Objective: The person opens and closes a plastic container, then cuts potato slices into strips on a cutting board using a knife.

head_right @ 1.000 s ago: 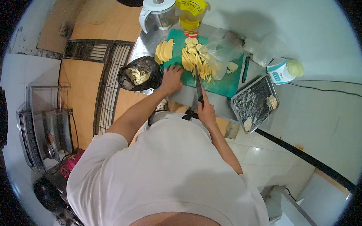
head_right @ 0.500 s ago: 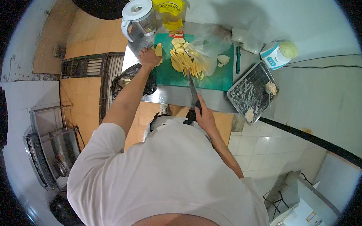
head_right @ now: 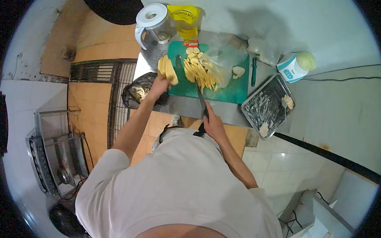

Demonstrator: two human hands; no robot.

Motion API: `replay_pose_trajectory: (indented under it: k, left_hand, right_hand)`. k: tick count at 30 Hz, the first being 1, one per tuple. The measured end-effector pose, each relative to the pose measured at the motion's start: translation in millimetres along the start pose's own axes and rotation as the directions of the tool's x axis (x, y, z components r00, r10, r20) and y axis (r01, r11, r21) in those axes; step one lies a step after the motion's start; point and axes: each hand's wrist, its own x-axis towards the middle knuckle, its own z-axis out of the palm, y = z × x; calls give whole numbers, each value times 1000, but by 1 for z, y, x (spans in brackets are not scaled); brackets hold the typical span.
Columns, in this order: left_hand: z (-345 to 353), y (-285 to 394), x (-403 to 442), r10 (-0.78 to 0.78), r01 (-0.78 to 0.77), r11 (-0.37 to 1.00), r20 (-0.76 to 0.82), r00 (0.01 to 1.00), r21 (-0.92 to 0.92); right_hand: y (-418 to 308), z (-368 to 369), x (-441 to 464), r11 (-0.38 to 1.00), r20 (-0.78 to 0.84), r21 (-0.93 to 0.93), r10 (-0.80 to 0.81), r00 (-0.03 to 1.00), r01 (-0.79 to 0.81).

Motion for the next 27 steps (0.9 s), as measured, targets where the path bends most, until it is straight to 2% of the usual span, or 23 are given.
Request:
replay_pose_trajectory:
  k: [2, 4, 6, 7, 8, 11, 13, 15, 17, 18, 20, 22, 23, 27]
  left_hand:
    - [-2, -21, -30, 15, -30, 992, 115, 993, 125]
    - [11, -65, -48, 62, -41, 988, 137, 989, -150]
    - [19, -84, -67, 25, -13, 989, 76, 997, -151]
    - [20, -82, -79, -49, 62, 975, 69, 996, -213]
    - [26, -94, -85, 7, 3, 954, 32, 999, -298]
    - [24, -87, -112, -67, 68, 968, 14, 998, -241]
    - [26, -96, -121, -42, 34, 949, -19, 999, -313]
    - [24, -91, -132, -30, 15, 949, -44, 999, -316]
    - [19, -82, -137, -117, 90, 936, -61, 991, -340]
    - [20, -81, -137, -159, 126, 926, -66, 985, -356]
    - [22, -81, -129, -136, 100, 925, -74, 988, -367]
    - [21, -81, -120, -124, 98, 929, -51, 991, -356]
    - [19, -68, -122, -97, 74, 923, -43, 994, -377]
    - [18, -82, -103, -19, 13, 932, -12, 1000, -361]
  right_hand:
    - [-2, 11, 20, 996, 3, -60, -72, 997, 72]
    - [-7, 26, 45, 986, 13, -85, -143, 990, 143]
    - [-17, 39, 76, 973, 22, -74, -216, 976, 217]
    - [-22, 43, 92, 973, 41, -85, -212, 976, 214]
    - [-28, 47, 107, 972, 61, -95, -208, 976, 213]
    - [-46, 56, 142, 986, 69, -86, -139, 988, 145]
    - [-45, 53, 154, 998, 68, -5, -60, 996, 60]
    - [-41, 53, 155, 996, -30, -64, -56, 998, 54]
    - [-31, 54, 156, 994, -107, -96, -62, 992, 52]
    - [-25, 56, 154, 976, -165, -120, -202, 965, 184]
    - [-15, 63, 149, 884, -272, -178, -466, 842, 432]
    - [-45, 55, 132, 978, -28, -82, -193, 981, 190]
    - [-55, 52, 124, 997, 103, -60, -45, 994, 51]
    - [-37, 69, 120, 994, -6, -38, -107, 994, 107]
